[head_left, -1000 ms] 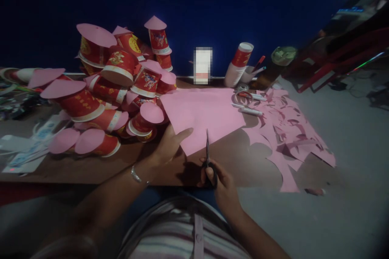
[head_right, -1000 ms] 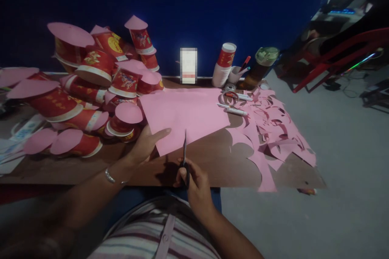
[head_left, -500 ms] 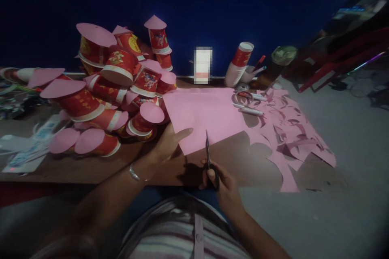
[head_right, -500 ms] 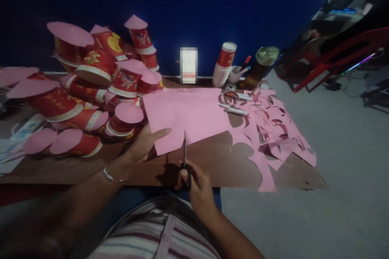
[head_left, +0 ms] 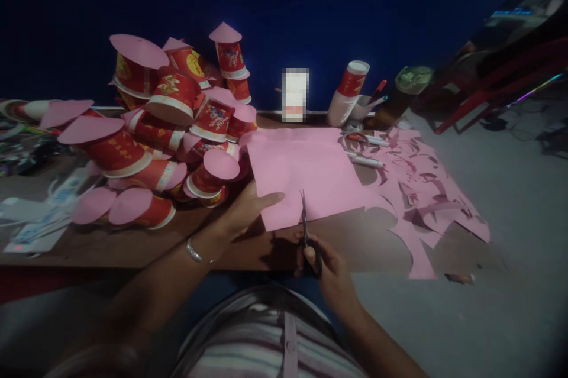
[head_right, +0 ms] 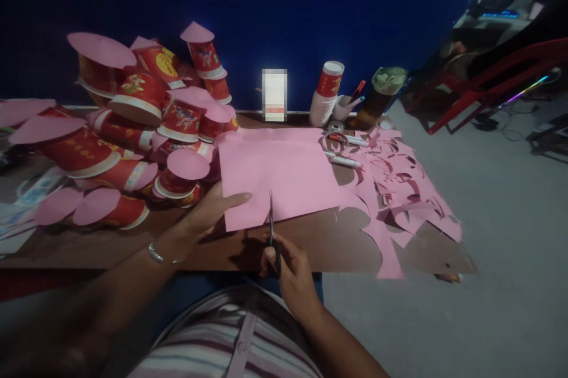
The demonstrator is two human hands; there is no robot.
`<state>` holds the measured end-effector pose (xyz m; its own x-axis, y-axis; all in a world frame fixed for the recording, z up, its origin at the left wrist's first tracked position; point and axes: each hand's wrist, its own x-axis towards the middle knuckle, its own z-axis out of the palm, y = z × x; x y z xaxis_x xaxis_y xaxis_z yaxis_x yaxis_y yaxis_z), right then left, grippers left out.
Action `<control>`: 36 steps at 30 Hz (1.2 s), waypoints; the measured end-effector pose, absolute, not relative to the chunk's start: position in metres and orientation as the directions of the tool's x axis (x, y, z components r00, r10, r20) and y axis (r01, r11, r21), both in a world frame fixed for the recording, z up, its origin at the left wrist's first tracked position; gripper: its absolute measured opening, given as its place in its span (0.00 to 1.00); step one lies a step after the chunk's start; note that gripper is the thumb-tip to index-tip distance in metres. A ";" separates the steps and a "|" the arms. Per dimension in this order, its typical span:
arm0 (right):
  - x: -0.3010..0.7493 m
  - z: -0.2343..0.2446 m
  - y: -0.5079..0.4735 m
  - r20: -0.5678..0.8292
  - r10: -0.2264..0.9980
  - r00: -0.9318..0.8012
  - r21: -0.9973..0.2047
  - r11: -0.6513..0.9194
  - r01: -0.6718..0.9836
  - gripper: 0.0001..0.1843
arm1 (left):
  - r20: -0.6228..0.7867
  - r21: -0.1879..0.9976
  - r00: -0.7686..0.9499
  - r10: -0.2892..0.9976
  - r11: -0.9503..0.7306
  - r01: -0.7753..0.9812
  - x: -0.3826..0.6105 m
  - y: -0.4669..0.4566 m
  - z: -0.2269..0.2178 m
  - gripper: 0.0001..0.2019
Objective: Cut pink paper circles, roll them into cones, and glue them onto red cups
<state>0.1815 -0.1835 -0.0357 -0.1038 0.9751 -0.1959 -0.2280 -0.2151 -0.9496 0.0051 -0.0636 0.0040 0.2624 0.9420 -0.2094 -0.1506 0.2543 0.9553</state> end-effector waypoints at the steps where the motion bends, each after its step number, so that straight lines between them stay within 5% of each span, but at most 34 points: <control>1: 0.183 -0.036 -0.183 -0.195 0.974 -0.114 -0.950 -0.216 -0.226 0.28 | -0.210 0.957 0.270 0.940 0.254 -0.143 0.005 -0.063 0.004 0.32; 36: 0.194 -0.033 -0.187 -0.217 0.962 -0.164 -0.954 -0.245 -0.175 0.29 | -0.280 0.939 0.393 0.876 0.335 -0.079 -0.008 -0.057 0.005 0.30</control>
<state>0.1936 -0.1868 -0.0332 -0.1644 0.9622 -0.2171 -0.1752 -0.2451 -0.9535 -0.0085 -0.0575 0.0047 0.3933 0.8758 -0.2798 -0.0787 0.3353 0.9388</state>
